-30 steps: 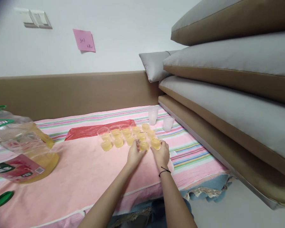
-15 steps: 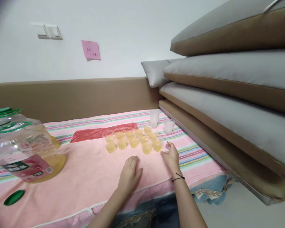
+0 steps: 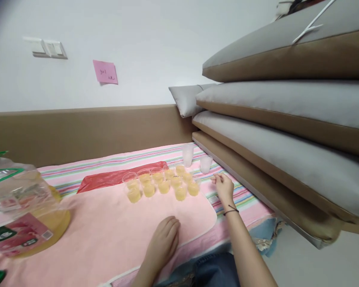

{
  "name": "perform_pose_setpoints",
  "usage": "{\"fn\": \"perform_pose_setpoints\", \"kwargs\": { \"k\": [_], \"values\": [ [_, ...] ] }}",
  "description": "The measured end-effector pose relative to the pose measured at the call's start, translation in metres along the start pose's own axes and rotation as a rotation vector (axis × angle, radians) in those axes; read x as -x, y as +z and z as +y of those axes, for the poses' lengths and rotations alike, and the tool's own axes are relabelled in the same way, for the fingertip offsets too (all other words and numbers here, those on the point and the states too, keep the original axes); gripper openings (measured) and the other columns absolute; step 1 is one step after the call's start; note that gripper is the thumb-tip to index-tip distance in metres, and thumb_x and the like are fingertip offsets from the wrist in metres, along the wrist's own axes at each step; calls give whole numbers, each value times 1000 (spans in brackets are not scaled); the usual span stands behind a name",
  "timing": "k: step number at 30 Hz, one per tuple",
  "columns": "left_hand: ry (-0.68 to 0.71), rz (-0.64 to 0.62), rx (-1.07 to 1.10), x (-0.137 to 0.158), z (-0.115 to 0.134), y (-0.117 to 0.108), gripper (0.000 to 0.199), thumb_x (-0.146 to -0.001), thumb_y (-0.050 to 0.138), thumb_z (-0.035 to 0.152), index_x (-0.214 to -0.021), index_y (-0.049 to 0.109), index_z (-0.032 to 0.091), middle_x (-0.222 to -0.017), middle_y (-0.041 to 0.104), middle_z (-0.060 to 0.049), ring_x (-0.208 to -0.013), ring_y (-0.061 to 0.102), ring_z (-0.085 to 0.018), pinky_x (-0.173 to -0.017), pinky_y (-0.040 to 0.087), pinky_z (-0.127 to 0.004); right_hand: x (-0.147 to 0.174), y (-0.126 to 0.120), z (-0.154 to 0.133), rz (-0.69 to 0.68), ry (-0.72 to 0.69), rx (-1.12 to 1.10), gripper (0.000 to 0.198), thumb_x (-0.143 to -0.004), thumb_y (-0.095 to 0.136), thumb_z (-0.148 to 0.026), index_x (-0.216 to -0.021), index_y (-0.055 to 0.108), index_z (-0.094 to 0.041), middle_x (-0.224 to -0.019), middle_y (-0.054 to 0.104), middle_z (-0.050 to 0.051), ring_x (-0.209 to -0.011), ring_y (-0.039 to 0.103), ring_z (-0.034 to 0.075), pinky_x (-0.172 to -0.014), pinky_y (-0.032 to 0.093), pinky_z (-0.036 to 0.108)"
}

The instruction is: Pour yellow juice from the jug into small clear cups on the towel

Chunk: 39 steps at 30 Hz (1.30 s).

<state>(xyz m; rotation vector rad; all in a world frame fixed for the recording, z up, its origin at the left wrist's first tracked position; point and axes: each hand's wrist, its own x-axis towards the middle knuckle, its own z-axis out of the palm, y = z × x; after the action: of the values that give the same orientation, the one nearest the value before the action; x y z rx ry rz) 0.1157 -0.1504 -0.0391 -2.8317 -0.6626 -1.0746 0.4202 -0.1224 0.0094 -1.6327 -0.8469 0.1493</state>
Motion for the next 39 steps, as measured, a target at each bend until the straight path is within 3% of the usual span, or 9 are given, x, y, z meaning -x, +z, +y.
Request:
{"fn": "perform_pose_setpoints", "kwargs": {
  "k": [3, 7, 11, 18, 29, 39],
  "values": [
    [-35, -24, 25, 1, 4, -1, 32, -84, 40, 5, -109, 54, 18, -101, 68, -9, -97, 64, -23, -88, 56, -41, -47, 10, -2, -27, -48, 94, 25, -70, 60, -35, -86, 64, -17, -95, 73, 13, -88, 69, 28, -85, 52, 43],
    [-73, -5, 37, 1, 4, 3, 29, -80, 42, 4, -102, 54, 19, -94, 67, -9, -89, 64, -23, -81, 57, -38, -97, 29, -7, -96, -112, 195, 44, -58, 73, -26, -99, 62, -15, -113, 67, 16, -108, 62, 31, -97, 44, 45],
    [-10, 98, 18, 5, -2, 15, 31, -74, 43, 3, -100, 54, 18, -87, 67, -8, -82, 63, -23, -75, 57, -36, -121, 44, 0, -151, -136, 254, 59, -54, 79, -29, -107, 59, -15, -116, 65, 17, -113, 59, 36, -98, 44, 47],
    [-34, 73, -16, 8, -5, 19, 21, -75, 46, 5, -90, 52, 18, -76, 64, -6, -70, 57, -21, -61, 51, -34, -124, 52, 12, -177, -181, 306, 71, -59, 79, -40, -119, 53, -14, -122, 64, 18, -115, 59, 32, -98, 44, 43],
    [-152, -111, 0, 3, 6, 3, 14, -82, 51, 8, -91, 51, 19, -84, 63, -4, -78, 55, -21, -69, 49, -35, -124, 26, -3, -162, -143, 437, 84, -62, 77, -51, -130, 46, -12, -116, 68, 19, -106, 64, 32, -87, 50, 40],
    [-176, -134, -1, 7, 8, 5, 11, -81, 53, 9, -87, 50, 19, -85, 61, -3, -80, 51, -20, -71, 46, -34, -122, 17, -8, -204, -157, 591, 93, -62, 74, -58, -135, 40, -10, -109, 71, 17, -100, 66, 38, -80, 50, 43]
  ]
}}
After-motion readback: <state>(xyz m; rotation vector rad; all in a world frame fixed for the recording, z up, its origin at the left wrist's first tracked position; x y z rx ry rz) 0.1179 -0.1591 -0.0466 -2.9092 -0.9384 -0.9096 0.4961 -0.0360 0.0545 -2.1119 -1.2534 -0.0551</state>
